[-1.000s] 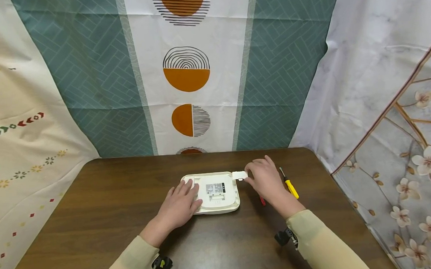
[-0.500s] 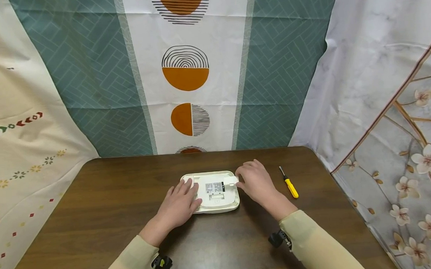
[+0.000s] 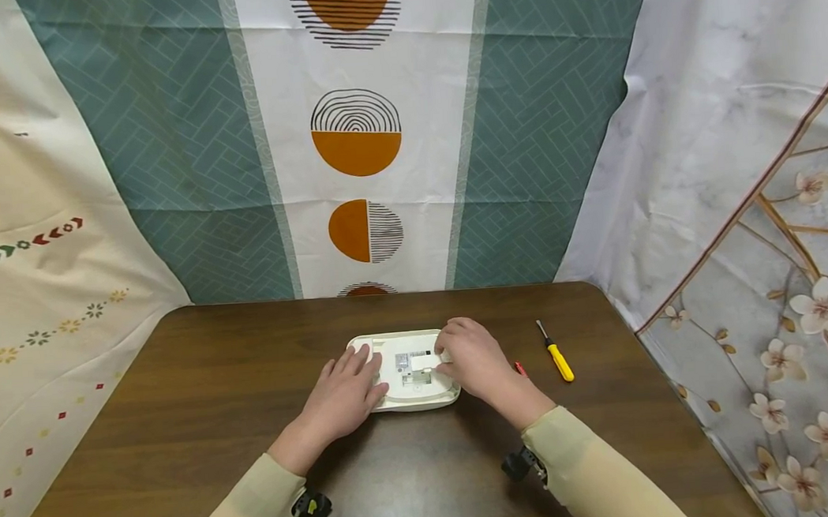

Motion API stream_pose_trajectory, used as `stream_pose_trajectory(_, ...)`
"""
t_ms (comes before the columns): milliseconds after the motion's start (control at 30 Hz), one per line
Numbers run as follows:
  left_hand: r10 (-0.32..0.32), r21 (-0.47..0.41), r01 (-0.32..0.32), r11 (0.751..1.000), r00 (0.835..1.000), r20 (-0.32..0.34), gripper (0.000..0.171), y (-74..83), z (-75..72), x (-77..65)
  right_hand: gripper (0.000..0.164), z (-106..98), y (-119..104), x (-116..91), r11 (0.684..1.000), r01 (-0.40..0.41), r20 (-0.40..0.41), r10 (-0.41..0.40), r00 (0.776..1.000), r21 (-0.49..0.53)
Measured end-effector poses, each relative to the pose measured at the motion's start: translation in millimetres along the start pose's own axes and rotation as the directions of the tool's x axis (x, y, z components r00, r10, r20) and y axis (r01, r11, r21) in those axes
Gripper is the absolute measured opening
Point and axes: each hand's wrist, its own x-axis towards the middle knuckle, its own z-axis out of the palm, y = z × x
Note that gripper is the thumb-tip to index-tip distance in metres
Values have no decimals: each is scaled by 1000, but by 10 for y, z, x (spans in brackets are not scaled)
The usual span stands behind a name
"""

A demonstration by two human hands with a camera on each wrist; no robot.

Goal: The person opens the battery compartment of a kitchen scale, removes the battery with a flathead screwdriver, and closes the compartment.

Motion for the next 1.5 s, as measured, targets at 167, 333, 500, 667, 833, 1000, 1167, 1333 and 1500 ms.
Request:
stream_pose_trajectory(167,0,3,0,1000,1000,-4,60,-6,9,5,25,-6,-53,31,1000,-12,43,11,999,21)
stream_pose_trajectory(333,-3,6,3,1000,1000,-6,60,-9,15,8,21,8,-99,55,998,-32,102,27,994,49)
stream_pose_trajectory(500,-5,5,5,1000,1000,-6,60,-7,13,15,17,20,-136,72,999,-13,126,7,992,47)
stream_pose_trajectory(667,-3,11,3,1000,1000,0,61,-5,13,26,17,19,-166,82,999,-8,142,1,990,53)
stream_pose_trajectory(833,0,15,0,1000,1000,3,61,-3,8,17,18,36,-178,84,999,-10,155,4,988,38)
stream_pose_trajectory(1000,1,15,-2,1000,1000,1,61,-4,10,19,17,62,-176,90,999,-26,175,22,984,22)
stream_pose_trajectory(1167,-1,15,1,1000,1000,0,61,-4,12,25,16,64,-177,106,1000,-29,183,26,983,13)
stream_pose_trajectory(1333,0,14,0,1000,1000,-4,60,-6,15,24,15,43,-195,117,1000,-14,188,15,982,-6)
stream_pose_trajectory(1500,1,10,-1,1000,1000,-7,60,0,4,16,15,32,-206,112,1000,0,189,2,982,-15)
